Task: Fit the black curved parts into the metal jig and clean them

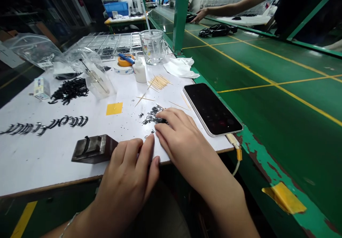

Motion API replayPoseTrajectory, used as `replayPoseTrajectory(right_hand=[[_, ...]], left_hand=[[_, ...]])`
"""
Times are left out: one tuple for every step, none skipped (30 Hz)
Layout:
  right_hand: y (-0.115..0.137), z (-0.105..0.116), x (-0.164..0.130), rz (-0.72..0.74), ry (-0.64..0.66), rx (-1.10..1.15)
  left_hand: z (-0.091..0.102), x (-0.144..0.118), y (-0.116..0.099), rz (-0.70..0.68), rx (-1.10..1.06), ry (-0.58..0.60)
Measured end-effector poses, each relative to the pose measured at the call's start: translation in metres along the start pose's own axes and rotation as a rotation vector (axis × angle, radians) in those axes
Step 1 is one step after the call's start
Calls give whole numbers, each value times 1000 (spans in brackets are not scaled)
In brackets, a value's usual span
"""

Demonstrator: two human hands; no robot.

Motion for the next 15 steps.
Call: replayPoseTrajectory(right_hand=[[2, -1, 0, 23, 13, -21], [3, -1, 0, 43, 28, -43], [5, -1, 0, 62, 44, -64], [8, 0, 0, 78, 60, -81], [10, 0, 0, 93, 73, -92], [11, 1, 0, 106, 82, -98], [13, 2, -1, 117, 85, -98], [14, 2, -1, 130, 83, -96], [16, 3, -1, 142, 78, -93], [16, 3, -1, 154, 76, -92], [17, 3, -1, 164, 75, -95], [18, 3, 0, 172, 77, -103], [18, 3, 0, 179, 83, -116], [19, 3, 1, 187, 88, -134], [20, 3, 3, 196, 88, -153]], left_hand=[[0, -1, 0, -19, 1, -6], [1, -2, 0, -36, 4, -10], [1, -3, 1, -51, 7, -11], [1, -4, 1, -62, 7, -11], [1, -5, 2, -73, 3, -12], [2, -6, 3, -85, -4, -16], [2, -7, 3, -94, -15, -24], [3, -7, 4, -102, -28, -32], [3, -8, 5, -109, -40, -37], [3, -9, 6, -115, -49, -39], [3, -9, 6, -120, -53, -40], [2, -10, 6, -124, -55, -37], [2, -10, 6, -131, -55, -34], [1, -10, 6, -136, -57, -35], [1, -11, 6, -138, -61, -39]])
Point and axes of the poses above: each hand's wrist, its own x-axis towards the middle knuckle, its own z-axis out of the back of the hand, y = z × x, the point moved 6 cm from there along x, towards the middle knuckle, and after that the axes turned 13 degrees about z, right-handed, at the moved point
